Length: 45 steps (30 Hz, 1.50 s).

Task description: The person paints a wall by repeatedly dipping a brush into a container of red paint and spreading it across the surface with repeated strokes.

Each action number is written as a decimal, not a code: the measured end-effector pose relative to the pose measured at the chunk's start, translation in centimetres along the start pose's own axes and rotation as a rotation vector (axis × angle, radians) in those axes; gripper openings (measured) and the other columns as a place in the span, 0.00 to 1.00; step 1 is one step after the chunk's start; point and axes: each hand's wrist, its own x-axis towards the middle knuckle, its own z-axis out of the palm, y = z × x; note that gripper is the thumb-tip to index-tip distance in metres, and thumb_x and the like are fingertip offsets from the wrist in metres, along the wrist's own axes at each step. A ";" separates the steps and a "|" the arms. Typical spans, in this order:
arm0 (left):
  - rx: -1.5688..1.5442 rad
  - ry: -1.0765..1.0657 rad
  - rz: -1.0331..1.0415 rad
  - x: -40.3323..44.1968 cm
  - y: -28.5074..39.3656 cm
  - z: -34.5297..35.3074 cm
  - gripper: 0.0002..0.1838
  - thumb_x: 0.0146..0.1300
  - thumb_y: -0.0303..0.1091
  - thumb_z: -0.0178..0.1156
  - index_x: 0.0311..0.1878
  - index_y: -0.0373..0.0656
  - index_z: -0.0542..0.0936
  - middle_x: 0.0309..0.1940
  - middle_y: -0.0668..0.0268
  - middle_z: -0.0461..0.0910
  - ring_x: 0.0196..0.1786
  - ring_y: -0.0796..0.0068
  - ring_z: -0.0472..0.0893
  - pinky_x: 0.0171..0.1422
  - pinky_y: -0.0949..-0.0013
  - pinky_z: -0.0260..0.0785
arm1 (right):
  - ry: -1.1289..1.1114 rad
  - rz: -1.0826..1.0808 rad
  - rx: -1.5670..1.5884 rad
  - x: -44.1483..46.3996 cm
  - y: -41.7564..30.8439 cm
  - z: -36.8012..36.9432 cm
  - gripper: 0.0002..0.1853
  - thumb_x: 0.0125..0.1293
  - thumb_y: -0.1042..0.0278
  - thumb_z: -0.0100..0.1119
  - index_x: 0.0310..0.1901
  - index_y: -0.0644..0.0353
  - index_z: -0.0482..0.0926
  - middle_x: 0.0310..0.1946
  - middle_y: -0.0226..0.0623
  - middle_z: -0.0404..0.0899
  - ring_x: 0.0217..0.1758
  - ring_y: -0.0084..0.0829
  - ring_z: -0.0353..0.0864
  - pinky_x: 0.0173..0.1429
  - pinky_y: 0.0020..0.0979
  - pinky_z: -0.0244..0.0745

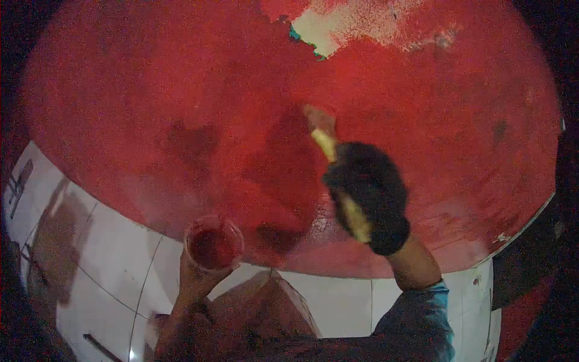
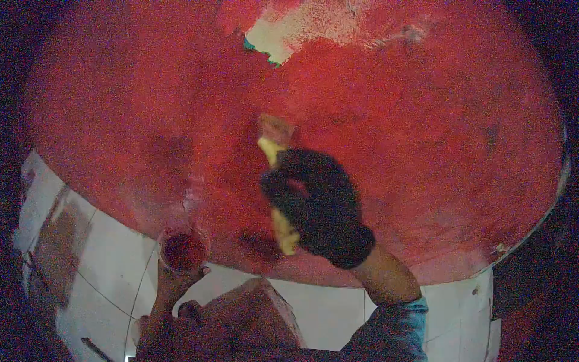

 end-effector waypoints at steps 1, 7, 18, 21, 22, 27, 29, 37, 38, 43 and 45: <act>-0.047 -0.003 -0.006 -0.2 0.0 0.2 0.46 0.30 0.37 0.76 0.56 0.40 0.63 0.50 0.60 0.70 0.53 0.67 0.71 0.56 0.64 0.66 | -0.117 -0.020 -0.099 0.2 0.1 -1.3 0.07 0.57 0.63 0.54 0.34 0.55 0.76 0.30 0.39 0.75 0.35 0.40 0.73 0.39 0.35 0.69; -0.069 0.019 -0.014 0.6 -2.0 -0.9 0.45 0.30 0.36 0.76 0.55 0.41 0.63 0.50 0.61 0.70 0.53 0.67 0.71 0.56 0.64 0.66 | 0.427 -0.041 -0.522 2.9 1.2 -3.8 0.06 0.63 0.69 0.48 0.37 0.56 0.75 0.34 0.31 0.75 0.34 0.27 0.74 0.37 0.29 0.69; -0.201 -0.017 -0.066 0.4 -1.4 0.5 0.44 0.31 0.34 0.76 0.55 0.42 0.64 0.49 0.61 0.71 0.53 0.68 0.71 0.56 0.64 0.66 | 0.414 -0.087 -0.279 6.6 0.7 -1.8 0.09 0.61 0.68 0.49 0.40 0.56 0.76 0.36 0.36 0.76 0.40 0.36 0.74 0.45 0.33 0.68; -0.166 -0.030 -0.070 0.9 -2.4 0.5 0.44 0.30 0.34 0.76 0.55 0.42 0.65 0.50 0.61 0.71 0.53 0.68 0.71 0.56 0.65 0.66 | 0.298 -0.151 -0.252 6.3 -0.3 0.8 0.09 0.59 0.69 0.52 0.40 0.56 0.76 0.36 0.37 0.76 0.41 0.37 0.75 0.47 0.34 0.68; -0.128 -0.042 -0.077 0.8 -2.0 0.3 0.44 0.31 0.34 0.76 0.55 0.42 0.65 0.50 0.61 0.71 0.53 0.68 0.71 0.56 0.65 0.67 | 0.065 -0.158 -0.231 5.3 -1.7 2.1 0.08 0.57 0.69 0.54 0.40 0.56 0.76 0.35 0.38 0.77 0.41 0.37 0.75 0.48 0.33 0.69; -0.259 -0.042 -0.024 1.1 -1.8 0.3 0.43 0.31 0.33 0.76 0.54 0.41 0.65 0.50 0.61 0.70 0.53 0.69 0.71 0.56 0.65 0.67 | -0.359 -0.283 0.107 5.4 -2.9 2.2 0.07 0.54 0.73 0.57 0.36 0.58 0.76 0.34 0.38 0.77 0.39 0.36 0.77 0.47 0.31 0.71; -0.170 -0.048 0.036 1.0 -1.5 0.3 0.43 0.31 0.33 0.76 0.54 0.41 0.65 0.51 0.62 0.70 0.53 0.69 0.71 0.56 0.65 0.67 | 0.149 -0.203 0.031 6.7 -1.1 2.1 0.05 0.54 0.76 0.56 0.34 0.60 0.76 0.32 0.36 0.77 0.37 0.34 0.77 0.43 0.30 0.71; -0.111 -0.028 -0.041 1.1 -1.6 0.6 0.43 0.31 0.38 0.76 0.54 0.39 0.66 0.48 0.60 0.72 0.51 0.68 0.73 0.55 0.65 0.67 | 0.055 -0.315 -0.225 5.7 -0.3 2.9 0.09 0.51 0.75 0.57 0.36 0.57 0.77 0.29 0.36 0.75 0.33 0.36 0.75 0.39 0.29 0.70; -0.171 -0.016 -0.054 1.2 -1.8 0.7 0.43 0.31 0.39 0.76 0.54 0.39 0.66 0.48 0.60 0.73 0.51 0.68 0.73 0.56 0.65 0.67 | -0.060 -0.393 -0.254 5.2 -1.0 3.7 0.08 0.51 0.75 0.56 0.36 0.57 0.77 0.28 0.37 0.75 0.32 0.37 0.75 0.38 0.30 0.70; -0.175 0.008 0.033 0.8 -2.8 0.0 0.44 0.31 0.40 0.76 0.54 0.39 0.66 0.48 0.59 0.73 0.51 0.68 0.73 0.55 0.65 0.67 | 0.209 -0.215 0.071 8.0 -1.0 1.1 0.06 0.52 0.80 0.57 0.33 0.60 0.76 0.33 0.41 0.77 0.38 0.36 0.77 0.43 0.32 0.71; -0.126 -0.001 0.044 1.0 -2.4 0.0 0.44 0.32 0.40 0.76 0.54 0.39 0.65 0.48 0.59 0.73 0.51 0.68 0.73 0.55 0.65 0.67 | 0.378 -0.239 0.053 9.6 -0.2 0.0 0.06 0.52 0.80 0.57 0.33 0.60 0.76 0.34 0.41 0.77 0.39 0.36 0.77 0.44 0.32 0.71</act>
